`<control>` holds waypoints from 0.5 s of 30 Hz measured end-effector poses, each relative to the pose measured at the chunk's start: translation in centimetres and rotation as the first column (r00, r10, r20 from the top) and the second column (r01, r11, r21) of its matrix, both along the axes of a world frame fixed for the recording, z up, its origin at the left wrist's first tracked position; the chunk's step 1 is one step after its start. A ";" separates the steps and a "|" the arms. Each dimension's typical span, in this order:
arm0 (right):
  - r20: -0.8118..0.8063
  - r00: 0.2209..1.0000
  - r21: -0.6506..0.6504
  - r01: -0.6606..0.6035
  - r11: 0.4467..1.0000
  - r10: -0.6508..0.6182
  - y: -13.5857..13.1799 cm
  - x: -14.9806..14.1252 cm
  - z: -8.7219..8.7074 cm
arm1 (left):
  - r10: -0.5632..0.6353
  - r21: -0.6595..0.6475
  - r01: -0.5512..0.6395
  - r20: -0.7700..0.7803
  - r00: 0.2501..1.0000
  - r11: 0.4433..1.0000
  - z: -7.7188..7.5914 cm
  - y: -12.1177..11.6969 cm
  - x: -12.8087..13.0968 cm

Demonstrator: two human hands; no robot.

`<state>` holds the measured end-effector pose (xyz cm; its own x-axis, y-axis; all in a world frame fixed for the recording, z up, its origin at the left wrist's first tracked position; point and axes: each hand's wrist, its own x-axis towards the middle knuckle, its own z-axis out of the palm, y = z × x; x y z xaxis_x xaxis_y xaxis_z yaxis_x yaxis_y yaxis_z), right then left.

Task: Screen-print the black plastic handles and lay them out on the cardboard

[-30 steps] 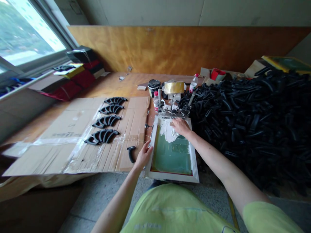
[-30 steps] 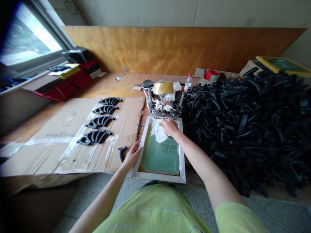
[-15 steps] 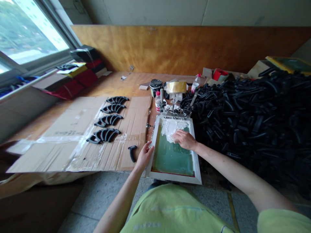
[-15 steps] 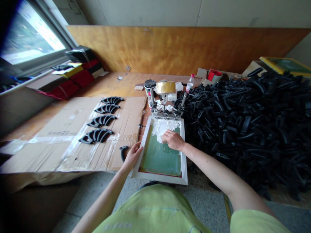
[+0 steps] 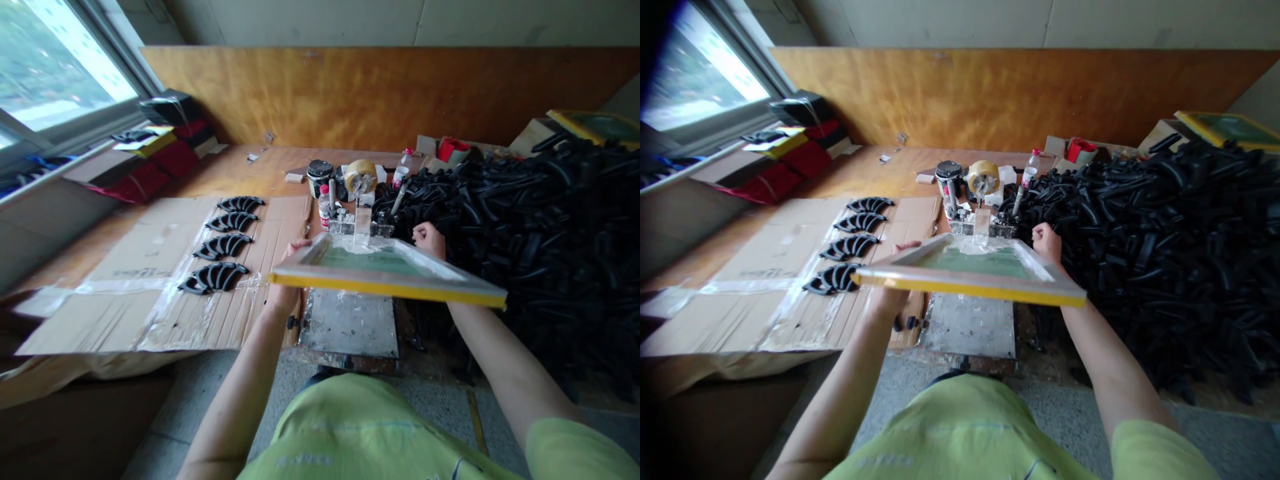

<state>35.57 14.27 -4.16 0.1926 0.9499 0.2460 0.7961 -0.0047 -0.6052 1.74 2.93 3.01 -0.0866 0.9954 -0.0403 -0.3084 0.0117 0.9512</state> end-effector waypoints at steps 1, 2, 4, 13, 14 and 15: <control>-0.005 1.000 -0.035 -0.019 0.999 0.019 -1.0 0.2 -1.3 | -0.004 0.035 0.003 0.035 0.999 0.999 0.7 1.0 0.4; -0.006 0.996 -0.068 -0.086 0.994 0.085 -2.0 -0.1 -2.6 | -0.010 0.042 0.007 0.053 0.999 0.999 1.1 1.7 0.8; 0.017 0.955 -0.127 -0.292 0.948 0.297 -3.9 -1.7 -4.9 | 0.020 0.006 -0.021 0.059 0.998 1.000 0.9 2.5 1.5; 0.254 0.742 -0.036 -0.633 0.773 0.620 -13.0 -11.3 -2.8 | -0.192 -0.581 0.272 0.197 0.961 0.767 -9.1 -5.9 6.2; 0.259 0.668 -0.032 -0.716 0.697 0.698 -13.9 -11.5 -2.2 | -0.153 -0.599 0.245 0.200 0.968 0.762 -9.9 -6.5 5.6; 0.261 0.627 -0.027 -0.755 0.655 0.734 -14.4 -11.1 -1.6 | -0.114 -0.615 0.196 0.171 0.979 0.764 -10.6 -6.9 4.4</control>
